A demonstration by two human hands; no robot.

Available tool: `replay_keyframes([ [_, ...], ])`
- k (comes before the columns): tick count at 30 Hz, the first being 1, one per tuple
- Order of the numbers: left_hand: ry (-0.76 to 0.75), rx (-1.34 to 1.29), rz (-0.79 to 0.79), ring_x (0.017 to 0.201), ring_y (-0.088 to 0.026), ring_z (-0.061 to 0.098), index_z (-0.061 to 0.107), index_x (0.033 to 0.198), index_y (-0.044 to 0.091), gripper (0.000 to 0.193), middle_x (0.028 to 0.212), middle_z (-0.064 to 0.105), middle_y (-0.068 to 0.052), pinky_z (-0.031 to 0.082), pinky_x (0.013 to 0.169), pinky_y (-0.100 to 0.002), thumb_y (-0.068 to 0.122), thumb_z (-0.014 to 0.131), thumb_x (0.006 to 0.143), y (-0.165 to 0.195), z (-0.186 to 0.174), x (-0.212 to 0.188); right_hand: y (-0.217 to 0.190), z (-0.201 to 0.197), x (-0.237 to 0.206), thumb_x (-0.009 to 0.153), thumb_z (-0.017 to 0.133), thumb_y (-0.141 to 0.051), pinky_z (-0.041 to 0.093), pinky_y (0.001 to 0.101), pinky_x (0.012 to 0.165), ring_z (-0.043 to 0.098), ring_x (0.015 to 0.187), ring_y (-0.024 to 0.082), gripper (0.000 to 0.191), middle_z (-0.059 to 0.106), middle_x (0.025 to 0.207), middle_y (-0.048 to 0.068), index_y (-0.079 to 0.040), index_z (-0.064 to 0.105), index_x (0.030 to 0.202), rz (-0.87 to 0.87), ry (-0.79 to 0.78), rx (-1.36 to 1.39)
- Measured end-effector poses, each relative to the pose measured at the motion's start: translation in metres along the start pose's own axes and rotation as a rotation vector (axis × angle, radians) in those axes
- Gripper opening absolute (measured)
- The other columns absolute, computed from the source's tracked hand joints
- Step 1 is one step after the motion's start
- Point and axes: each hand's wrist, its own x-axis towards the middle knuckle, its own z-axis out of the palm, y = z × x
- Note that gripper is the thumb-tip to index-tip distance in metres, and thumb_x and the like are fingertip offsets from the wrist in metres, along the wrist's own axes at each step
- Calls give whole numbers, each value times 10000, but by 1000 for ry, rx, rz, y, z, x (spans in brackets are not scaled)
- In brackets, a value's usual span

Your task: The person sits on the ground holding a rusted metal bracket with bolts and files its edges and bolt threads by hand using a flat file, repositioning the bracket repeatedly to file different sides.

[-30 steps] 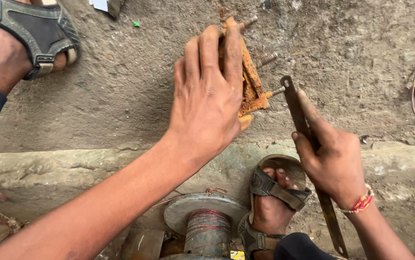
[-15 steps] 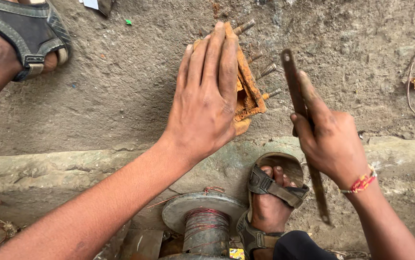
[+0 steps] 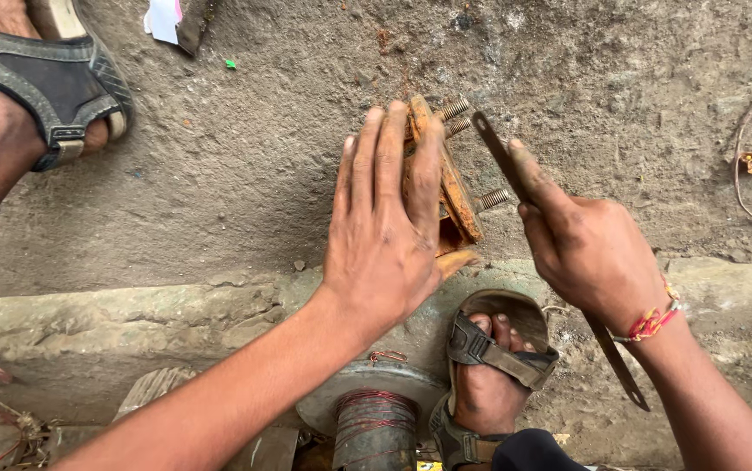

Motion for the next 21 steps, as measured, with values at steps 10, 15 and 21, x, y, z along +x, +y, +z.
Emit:
replay_keyframes([
  [10, -16, -15, 15, 1522, -550, 233, 78, 1585, -79, 1195, 1598, 224, -385, 228, 1282, -643, 321, 865, 780, 0, -3, 1, -13, 0, 8, 953, 594, -207, 516, 525, 504, 628, 484, 387, 622, 665, 626, 177, -213, 458, 1560, -36, -22, -87],
  [15, 11, -45, 25, 1515, -557, 247, 71, 1589, -79, 1187, 1600, 214, -390, 224, 1279, -649, 415, 840, 832, 2, 2, -4, -19, -2, 10, 944, 579, -207, 520, 511, 500, 626, 479, 376, 638, 670, 624, 162, -234, 444, 1567, -18, -52, -162],
  [21, 16, -28, 23, 1513, -549, 266, 79, 1596, -73, 1159, 1606, 225, -372, 230, 1283, -645, 419, 822, 854, 1, 4, -6, -26, 1, 12, 956, 524, -204, 547, 462, 467, 645, 432, 318, 678, 679, 608, 123, -237, 355, 1613, 98, -197, -284],
])
